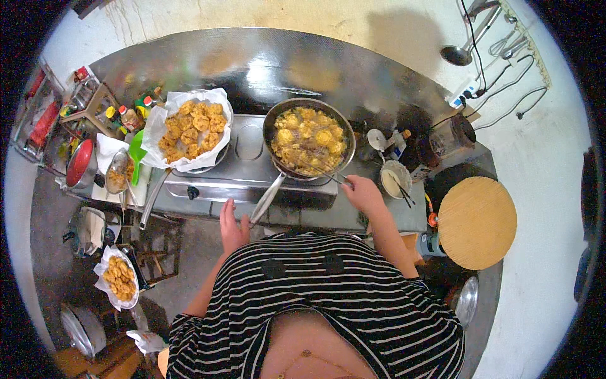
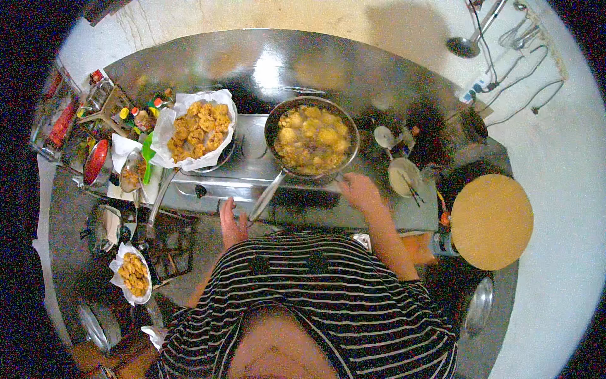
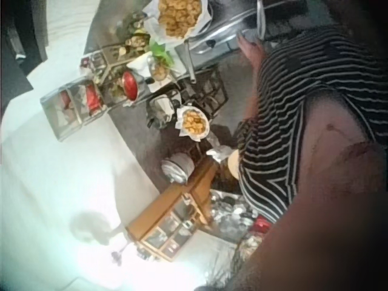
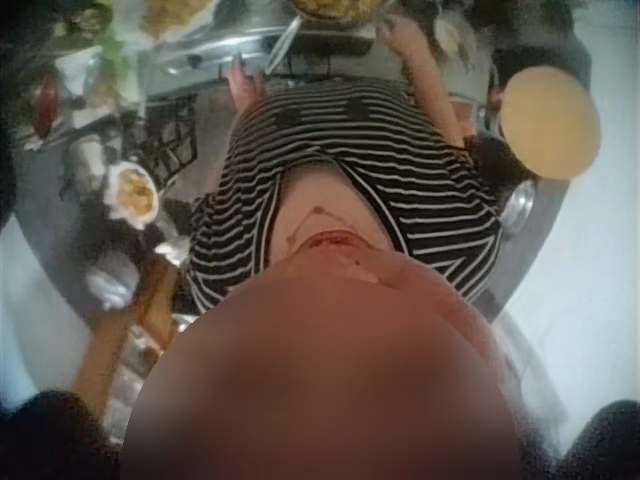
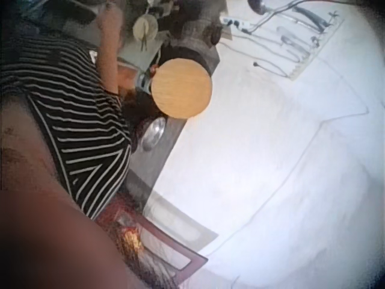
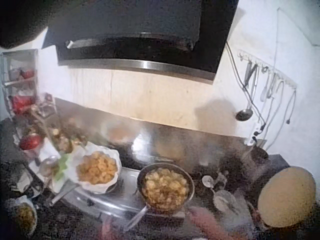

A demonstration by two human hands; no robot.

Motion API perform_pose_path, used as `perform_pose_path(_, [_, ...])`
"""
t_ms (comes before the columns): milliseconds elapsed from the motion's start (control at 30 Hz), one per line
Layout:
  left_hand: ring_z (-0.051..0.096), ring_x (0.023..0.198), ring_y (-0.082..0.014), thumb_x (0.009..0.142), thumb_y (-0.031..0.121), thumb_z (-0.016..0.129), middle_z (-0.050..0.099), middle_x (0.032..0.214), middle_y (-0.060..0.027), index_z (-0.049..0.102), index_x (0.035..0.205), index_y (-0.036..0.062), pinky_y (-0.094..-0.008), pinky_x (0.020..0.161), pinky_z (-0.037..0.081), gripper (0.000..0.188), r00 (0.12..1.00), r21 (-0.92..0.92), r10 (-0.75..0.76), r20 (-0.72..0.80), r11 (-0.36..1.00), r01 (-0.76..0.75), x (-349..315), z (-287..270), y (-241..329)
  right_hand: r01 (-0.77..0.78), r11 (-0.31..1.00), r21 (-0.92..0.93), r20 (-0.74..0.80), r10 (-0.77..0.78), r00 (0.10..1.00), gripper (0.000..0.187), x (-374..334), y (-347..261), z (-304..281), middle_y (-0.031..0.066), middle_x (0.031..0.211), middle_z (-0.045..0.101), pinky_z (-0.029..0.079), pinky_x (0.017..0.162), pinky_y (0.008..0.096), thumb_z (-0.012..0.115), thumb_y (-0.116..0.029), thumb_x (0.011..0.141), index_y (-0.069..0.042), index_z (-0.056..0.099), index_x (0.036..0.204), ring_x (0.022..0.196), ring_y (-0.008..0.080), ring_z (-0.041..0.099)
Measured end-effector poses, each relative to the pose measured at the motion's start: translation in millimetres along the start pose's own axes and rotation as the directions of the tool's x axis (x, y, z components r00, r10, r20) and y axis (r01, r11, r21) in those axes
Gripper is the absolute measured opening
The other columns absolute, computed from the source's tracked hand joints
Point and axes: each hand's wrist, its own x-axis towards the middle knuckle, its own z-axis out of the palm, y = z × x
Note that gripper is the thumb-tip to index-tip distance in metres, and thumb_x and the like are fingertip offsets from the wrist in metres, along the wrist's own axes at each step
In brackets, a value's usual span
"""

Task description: The person fries round food items in a pan of hot oil, using tongs to turn and remove them. They also wipe a large round bamboo mat with a cloth and place it on a stool.

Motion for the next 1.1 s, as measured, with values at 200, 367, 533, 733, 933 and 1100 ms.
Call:
perform_pose_path(200, [0.051, 0.110, -0.0318, 0.084, 0.006, 0.059, 0.041, 0.131, -0.0205, 0.034, 0.136, -0.0001, -0.0388, 0.094, 0.042, 0.058, 0.999, 0.014, 0.021, -0.025, 1.000, -0.021, 1, -13, -9, -0.080, 0.994, -0.071, -0.051, 0.077, 0.996, 0.037, -2, 0, 16, 0.0191, 0.096, 0.065, 0.048, 0.079, 0.0435, 0.059, -0.032, 0.083, -0.007, 0.062, 0.109, 0.091, 0.0365, 0.060])
perform_pose_path(367, [0.051, 0.108, -0.0318, 0.085, 0.007, 0.058, 0.041, 0.130, -0.0208, 0.035, 0.135, -0.0001, -0.0391, 0.094, 0.042, 0.056, 0.996, 0.042, -0.016, -0.083, 0.999, 0.020, -14, -22, -13, -0.128, 0.991, -0.040, -0.077, 0.124, 0.989, 0.041, 2, 13, -11, 0.0199, 0.104, 0.063, 0.047, 0.086, 0.0429, 0.059, -0.034, 0.083, -0.004, 0.061, 0.111, 0.098, 0.0358, 0.059])
perform_pose_path(533, [0.052, 0.107, -0.0321, 0.088, 0.010, 0.055, 0.041, 0.129, -0.0214, 0.036, 0.135, 0.0010, -0.0395, 0.093, 0.042, 0.051, 0.987, 0.035, -0.047, -0.156, 0.998, 0.053, -16, -23, 19, -0.171, 0.973, -0.155, 0.106, 0.189, 0.976, 0.044, 16, 41, -16, 0.0200, 0.107, 0.062, 0.046, 0.089, 0.0430, 0.056, -0.035, 0.083, -0.002, 0.059, 0.112, 0.102, 0.0356, 0.058])
perform_pose_path(733, [0.052, 0.107, -0.0325, 0.088, 0.010, 0.056, 0.042, 0.129, -0.0211, 0.036, 0.135, 0.0011, -0.0398, 0.092, 0.043, 0.052, 0.970, 0.152, -0.033, -0.242, 0.986, 0.071, -28, -11, 45, -0.073, 0.996, -0.055, -0.087, 0.068, 0.994, 0.037, 45, 46, -21, 0.0184, 0.099, 0.064, 0.046, 0.082, 0.0442, 0.059, -0.033, 0.083, -0.004, 0.061, 0.107, 0.096, 0.0363, 0.058])
perform_pose_path(933, [0.051, 0.106, -0.0322, 0.086, 0.007, 0.059, 0.042, 0.128, -0.0213, 0.035, 0.135, 0.0013, -0.0398, 0.092, 0.042, 0.055, 0.967, 0.102, -0.078, -0.243, 0.989, 0.106, -37, 16, 61, -0.057, 0.994, -0.094, -0.045, 0.053, 0.998, 0.034, 82, 58, -9, 0.0171, 0.097, 0.064, 0.047, 0.079, 0.0449, 0.056, -0.033, 0.085, -0.006, 0.061, 0.105, 0.093, 0.0359, 0.059])
perform_pose_path(1100, [0.052, 0.106, -0.0314, 0.085, 0.005, 0.059, 0.043, 0.128, -0.0213, 0.035, 0.135, 0.0010, -0.0394, 0.092, 0.042, 0.056, 0.949, 0.109, -0.103, -0.298, 0.984, 0.141, -44, 32, 80, -0.015, 0.989, -0.146, -0.007, 0.015, 1.000, 0.033, 66, 56, -42, 0.0132, 0.099, 0.064, 0.048, 0.078, 0.0440, 0.058, -0.032, 0.085, -0.008, 0.060, 0.107, 0.095, 0.0333, 0.060])
